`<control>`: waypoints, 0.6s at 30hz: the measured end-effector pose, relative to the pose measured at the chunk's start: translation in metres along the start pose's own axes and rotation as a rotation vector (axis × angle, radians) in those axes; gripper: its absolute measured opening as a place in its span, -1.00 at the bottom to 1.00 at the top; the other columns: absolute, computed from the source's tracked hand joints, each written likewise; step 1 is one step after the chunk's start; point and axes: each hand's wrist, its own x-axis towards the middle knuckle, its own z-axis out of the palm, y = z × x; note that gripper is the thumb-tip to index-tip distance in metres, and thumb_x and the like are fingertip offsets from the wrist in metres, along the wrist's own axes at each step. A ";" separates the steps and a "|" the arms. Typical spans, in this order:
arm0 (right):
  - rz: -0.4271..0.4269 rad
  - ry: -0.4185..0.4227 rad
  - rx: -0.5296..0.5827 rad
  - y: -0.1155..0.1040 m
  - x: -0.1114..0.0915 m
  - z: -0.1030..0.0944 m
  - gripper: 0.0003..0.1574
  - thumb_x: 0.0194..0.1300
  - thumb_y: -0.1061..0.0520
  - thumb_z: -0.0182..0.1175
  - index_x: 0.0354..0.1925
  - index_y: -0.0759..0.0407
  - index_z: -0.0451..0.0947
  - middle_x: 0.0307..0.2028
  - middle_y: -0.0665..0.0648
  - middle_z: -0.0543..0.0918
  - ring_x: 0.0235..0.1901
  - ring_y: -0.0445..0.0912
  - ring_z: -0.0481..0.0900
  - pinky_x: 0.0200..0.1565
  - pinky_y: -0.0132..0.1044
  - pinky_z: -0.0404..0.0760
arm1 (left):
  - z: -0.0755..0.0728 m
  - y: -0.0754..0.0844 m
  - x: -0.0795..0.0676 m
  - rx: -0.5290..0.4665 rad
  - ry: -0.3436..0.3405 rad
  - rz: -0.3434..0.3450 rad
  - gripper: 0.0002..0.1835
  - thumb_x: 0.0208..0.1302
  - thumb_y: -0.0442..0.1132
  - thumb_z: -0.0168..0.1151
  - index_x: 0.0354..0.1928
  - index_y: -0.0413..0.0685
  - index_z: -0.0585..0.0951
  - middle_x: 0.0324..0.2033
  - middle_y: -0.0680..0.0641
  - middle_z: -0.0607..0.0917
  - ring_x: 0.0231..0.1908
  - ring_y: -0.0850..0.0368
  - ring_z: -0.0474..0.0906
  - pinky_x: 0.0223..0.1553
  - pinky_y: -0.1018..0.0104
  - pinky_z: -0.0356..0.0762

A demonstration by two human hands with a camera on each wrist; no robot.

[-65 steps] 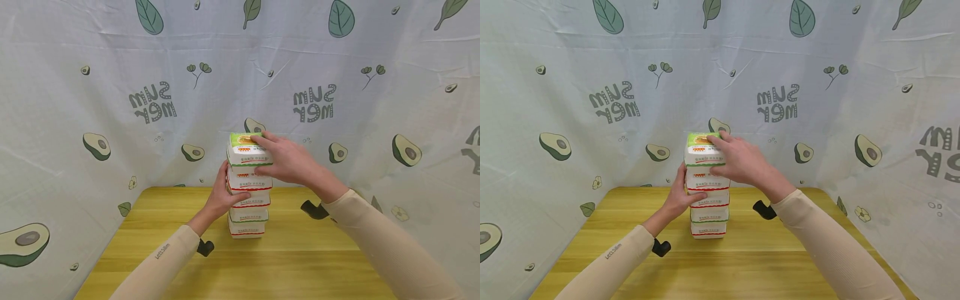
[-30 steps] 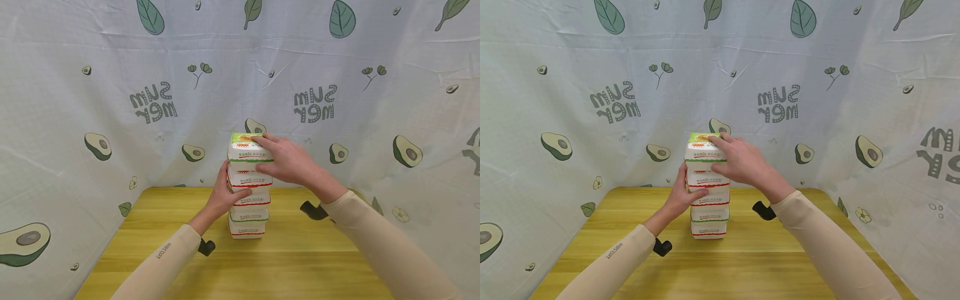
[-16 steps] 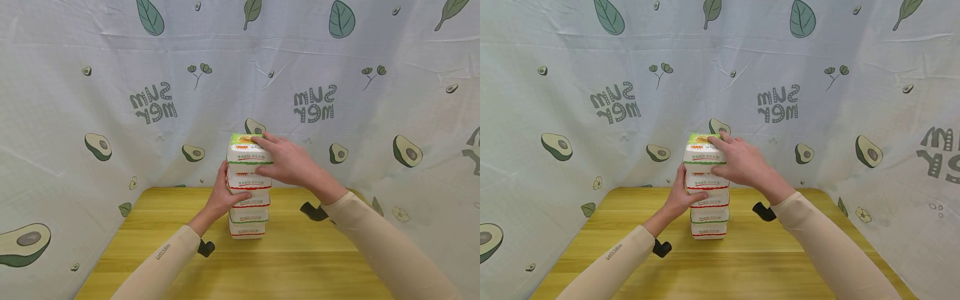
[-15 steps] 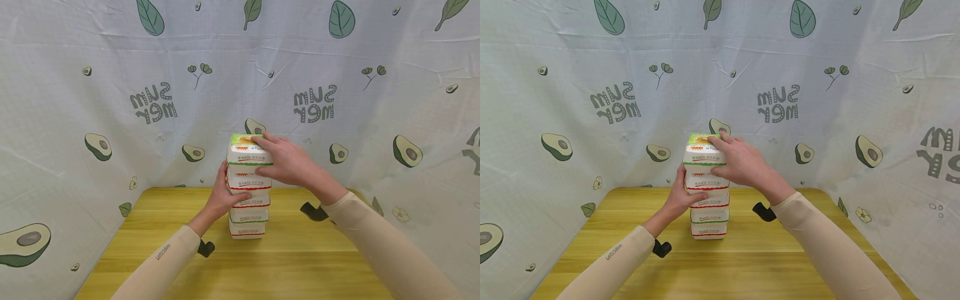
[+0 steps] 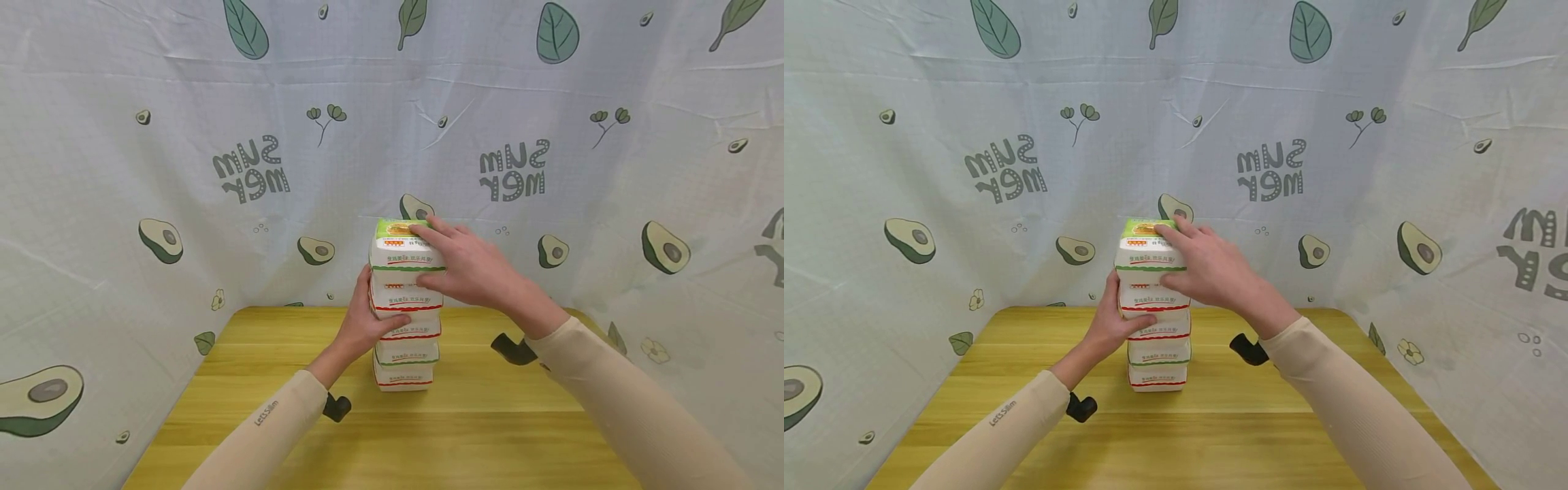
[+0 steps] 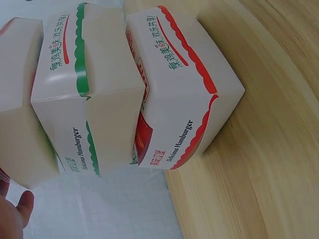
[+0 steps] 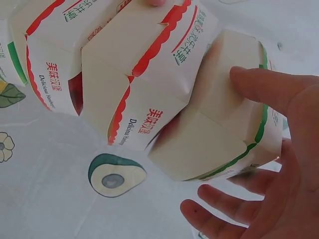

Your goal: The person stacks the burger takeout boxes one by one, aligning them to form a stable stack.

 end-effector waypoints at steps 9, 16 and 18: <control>0.009 0.002 -0.005 0.004 0.005 0.002 0.04 0.23 -0.20 0.34 0.56 -0.23 0.10 0.56 0.10 0.16 0.38 0.14 0.32 0.06 0.20 0.54 | 0.001 0.000 0.001 0.014 0.004 -0.006 0.10 0.15 -0.33 0.50 0.54 0.21 -0.05 0.24 0.00 0.50 0.14 0.11 0.57 0.13 0.10 0.58; 0.035 -0.008 0.003 0.005 0.009 0.004 0.04 0.24 -0.20 0.30 0.57 -0.22 0.08 0.56 0.10 0.15 0.43 0.14 0.26 0.11 0.22 0.52 | 0.000 0.005 0.000 0.050 -0.008 -0.047 0.13 0.17 -0.30 0.49 0.57 0.14 -0.12 0.26 -0.05 0.47 0.16 0.07 0.57 0.13 0.11 0.58; 0.040 -0.010 0.005 0.006 0.011 0.004 0.05 0.24 -0.20 0.30 0.57 -0.21 0.08 0.56 0.10 0.14 0.44 0.15 0.24 0.14 0.22 0.50 | 0.000 0.005 0.000 0.051 -0.010 -0.061 0.15 0.17 -0.29 0.49 0.58 0.16 -0.14 0.27 -0.04 0.46 0.16 0.08 0.57 0.13 0.11 0.58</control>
